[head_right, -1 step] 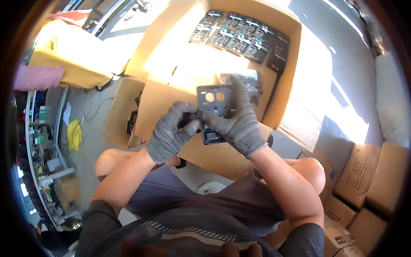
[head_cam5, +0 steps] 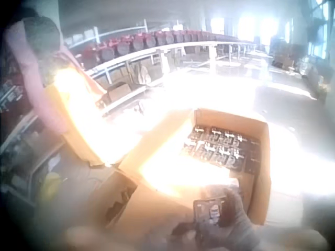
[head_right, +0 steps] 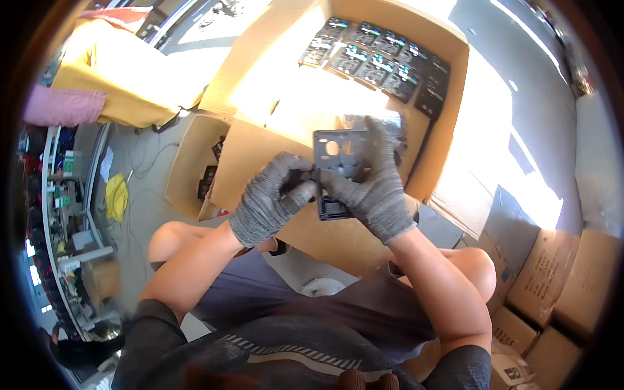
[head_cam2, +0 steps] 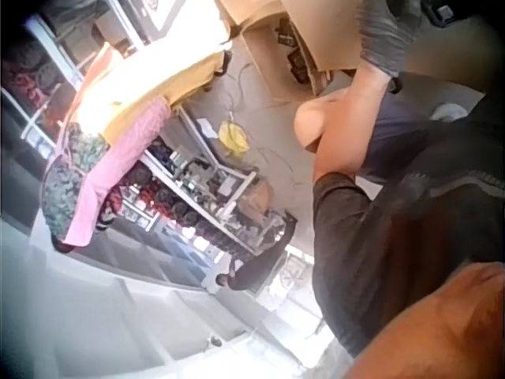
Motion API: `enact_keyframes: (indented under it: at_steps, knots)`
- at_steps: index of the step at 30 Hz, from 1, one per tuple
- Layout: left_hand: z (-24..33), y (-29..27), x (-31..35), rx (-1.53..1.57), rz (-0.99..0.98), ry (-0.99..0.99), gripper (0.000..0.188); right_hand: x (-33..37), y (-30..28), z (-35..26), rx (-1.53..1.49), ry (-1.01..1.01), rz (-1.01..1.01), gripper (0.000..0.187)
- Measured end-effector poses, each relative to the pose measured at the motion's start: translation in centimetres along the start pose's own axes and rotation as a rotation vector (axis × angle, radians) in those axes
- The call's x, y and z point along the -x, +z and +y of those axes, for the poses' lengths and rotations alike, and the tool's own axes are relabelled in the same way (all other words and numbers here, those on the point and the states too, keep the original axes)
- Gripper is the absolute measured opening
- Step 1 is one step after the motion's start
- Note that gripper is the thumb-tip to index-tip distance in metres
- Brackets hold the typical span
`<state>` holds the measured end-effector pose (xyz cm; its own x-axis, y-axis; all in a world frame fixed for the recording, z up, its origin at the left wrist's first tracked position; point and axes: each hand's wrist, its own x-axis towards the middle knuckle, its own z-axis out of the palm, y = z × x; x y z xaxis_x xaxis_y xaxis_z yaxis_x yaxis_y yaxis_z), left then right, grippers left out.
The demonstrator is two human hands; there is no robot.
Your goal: The person, wearing gloves, inserts small plastic components and a circular metallic part into a black rectangular electronic housing, pushing them into place by hand before setting the unit aside and picking up another from a large cardboard box.
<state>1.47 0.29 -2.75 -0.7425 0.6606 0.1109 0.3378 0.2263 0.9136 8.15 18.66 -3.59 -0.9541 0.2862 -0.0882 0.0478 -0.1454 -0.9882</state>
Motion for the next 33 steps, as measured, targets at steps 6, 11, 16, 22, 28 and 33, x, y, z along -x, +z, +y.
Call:
enact_keyframes:
  at_steps: [6,11,16,22,28,33]
  knots:
    - [-2.0,-1.2,0.8,0.125,-0.023,-0.106,0.022,1.1,0.1,0.7,-0.024,0.019,-0.091,0.093]
    - [-4.9,-9.7,0.0,0.017,0.149,-0.221,0.019,0.9,-1.4,0.2,0.010,0.203,-0.088,0.084]
    - [-15.3,-20.1,3.6,0.260,0.725,-0.655,0.010,-2.2,-2.9,-1.9,0.194,0.192,0.051,0.075]
    - [-27.5,-23.4,8.2,0.306,1.031,-1.167,0.010,-6.0,-8.3,-2.6,1.015,0.064,0.105,0.047]
    - [-31.7,-26.9,11.3,0.582,0.929,-1.003,0.025,-8.0,-10.0,1.6,1.175,0.237,-0.052,0.016]
    - [-20.0,-14.9,-2.0,0.040,0.719,-0.598,0.039,-9.2,-15.2,13.6,1.169,0.391,-0.338,0.022]
